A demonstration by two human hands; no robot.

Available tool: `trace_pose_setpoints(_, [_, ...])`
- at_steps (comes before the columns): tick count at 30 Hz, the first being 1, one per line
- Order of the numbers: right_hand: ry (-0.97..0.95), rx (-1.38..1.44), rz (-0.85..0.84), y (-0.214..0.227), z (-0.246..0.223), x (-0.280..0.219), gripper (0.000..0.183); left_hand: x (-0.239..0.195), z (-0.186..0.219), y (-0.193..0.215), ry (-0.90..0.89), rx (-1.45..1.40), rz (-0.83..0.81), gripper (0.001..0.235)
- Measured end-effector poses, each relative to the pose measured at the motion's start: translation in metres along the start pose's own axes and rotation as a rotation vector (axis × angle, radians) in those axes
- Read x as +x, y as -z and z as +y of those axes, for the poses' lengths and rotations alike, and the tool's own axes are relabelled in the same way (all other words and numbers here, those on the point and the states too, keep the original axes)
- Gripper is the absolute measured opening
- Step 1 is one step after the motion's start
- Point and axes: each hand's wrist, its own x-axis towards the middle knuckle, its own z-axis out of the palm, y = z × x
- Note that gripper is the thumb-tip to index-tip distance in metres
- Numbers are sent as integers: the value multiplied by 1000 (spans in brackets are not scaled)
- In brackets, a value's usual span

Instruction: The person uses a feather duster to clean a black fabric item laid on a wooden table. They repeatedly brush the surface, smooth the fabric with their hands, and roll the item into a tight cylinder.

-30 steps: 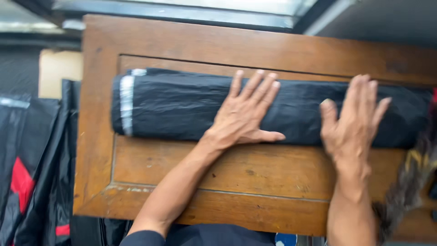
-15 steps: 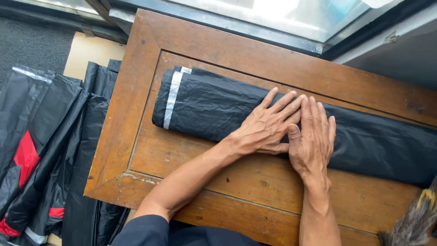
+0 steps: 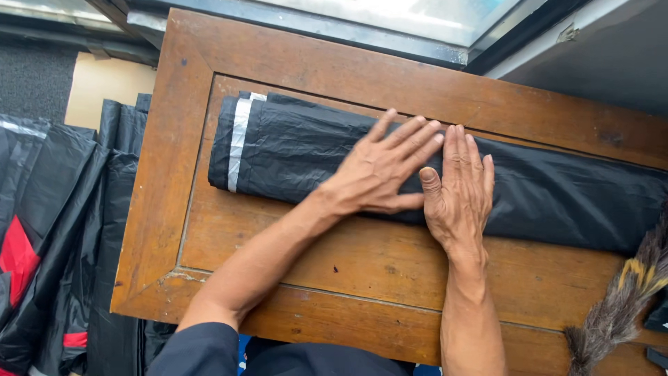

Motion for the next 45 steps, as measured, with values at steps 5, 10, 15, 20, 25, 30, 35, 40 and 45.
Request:
trace_pose_setpoints(5, [-2,-34,9,-1,-1,-1,76,-34,-70,50,49,181,-22,59])
trace_pose_setpoints(10, [2,-76,14,-1,-4,-1,75,-56,-107,66,112,171,10,47])
trace_pose_setpoints(15, [42,-244,134,3,-33,-1,75,-58,-105,66,70,254,47,45])
trace_pose_setpoints(20, [308,-175,36,-33,-124,-1,89,-60,-107,65,64,213,56,44])
trace_pose_setpoints(25, [434,-210,-89,-41,-108,8,92,-58,-110,66,53,197,40,44])
trace_pose_setpoints(30, [-128,-231,-221,13,-15,27,81,-59,-110,68,20,225,42,47])
trace_pose_setpoints(35, [63,-279,-28,9,4,15,69,-48,-74,67,-20,307,232,34])
trace_pose_setpoints(40, [111,-308,-8,1,14,15,64,-27,37,41,76,60,310,58])
trace_pose_setpoints(45, [68,-237,3,6,10,15,70,-33,22,32,123,416,-333,96])
